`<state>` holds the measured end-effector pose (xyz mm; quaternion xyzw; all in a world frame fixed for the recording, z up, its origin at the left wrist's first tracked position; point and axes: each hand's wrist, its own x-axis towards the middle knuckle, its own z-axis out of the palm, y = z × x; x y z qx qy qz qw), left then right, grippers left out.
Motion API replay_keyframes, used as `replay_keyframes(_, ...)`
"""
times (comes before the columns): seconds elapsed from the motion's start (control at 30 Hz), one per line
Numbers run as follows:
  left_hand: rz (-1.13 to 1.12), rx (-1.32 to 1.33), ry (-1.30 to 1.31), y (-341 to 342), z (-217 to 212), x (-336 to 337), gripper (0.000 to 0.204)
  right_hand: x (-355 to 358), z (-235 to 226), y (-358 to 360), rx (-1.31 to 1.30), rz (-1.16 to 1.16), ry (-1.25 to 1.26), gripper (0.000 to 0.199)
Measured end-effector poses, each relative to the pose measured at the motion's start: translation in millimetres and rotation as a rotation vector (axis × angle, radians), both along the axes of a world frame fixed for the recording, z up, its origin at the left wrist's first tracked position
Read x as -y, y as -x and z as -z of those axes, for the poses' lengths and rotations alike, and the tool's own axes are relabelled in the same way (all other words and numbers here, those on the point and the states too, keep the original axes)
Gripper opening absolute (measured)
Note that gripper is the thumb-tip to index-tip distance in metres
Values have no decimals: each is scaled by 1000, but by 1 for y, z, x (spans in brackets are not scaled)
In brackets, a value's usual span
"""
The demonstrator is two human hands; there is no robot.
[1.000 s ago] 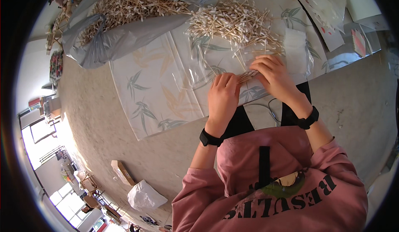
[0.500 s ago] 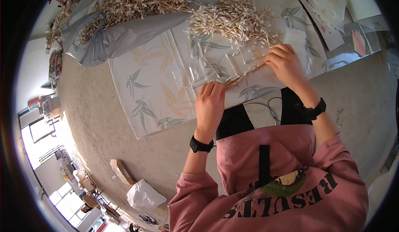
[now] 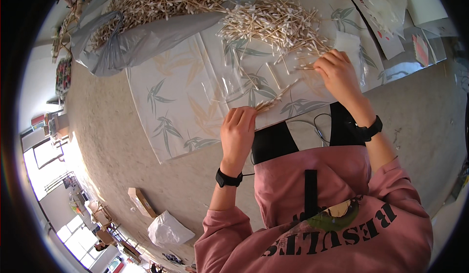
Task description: Gathering cotton swabs from a pile and placing them into a small plastic bag, then organizing them.
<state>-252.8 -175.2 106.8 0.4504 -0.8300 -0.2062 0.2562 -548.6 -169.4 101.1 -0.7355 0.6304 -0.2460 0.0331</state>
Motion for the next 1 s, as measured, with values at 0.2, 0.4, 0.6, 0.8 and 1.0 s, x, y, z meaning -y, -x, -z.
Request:
replay_keyframes(0.2, 98, -31, 49, 22, 4, 6, 17, 3, 0, -31, 49, -152, -48, 10)
replay_keyframes(0.4, 136, -42, 75, 51, 6, 14, 21, 0, -5, -48, 66, -270, -140, 16)
replay_keyframes(0.6, 125, 1, 135, 56, 7, 12, 13, 7, -9, -59, 227, -218, -132, 22)
replay_keyframes(0.8, 135, 48, 101, 51, 11, 2, 14, 28, -17, -95, 249, -277, -202, 25)
replay_keyframes(1.0, 125, 13, 105, 40, 8, -2, 13, 37, -6, -98, 79, -272, -269, 16)
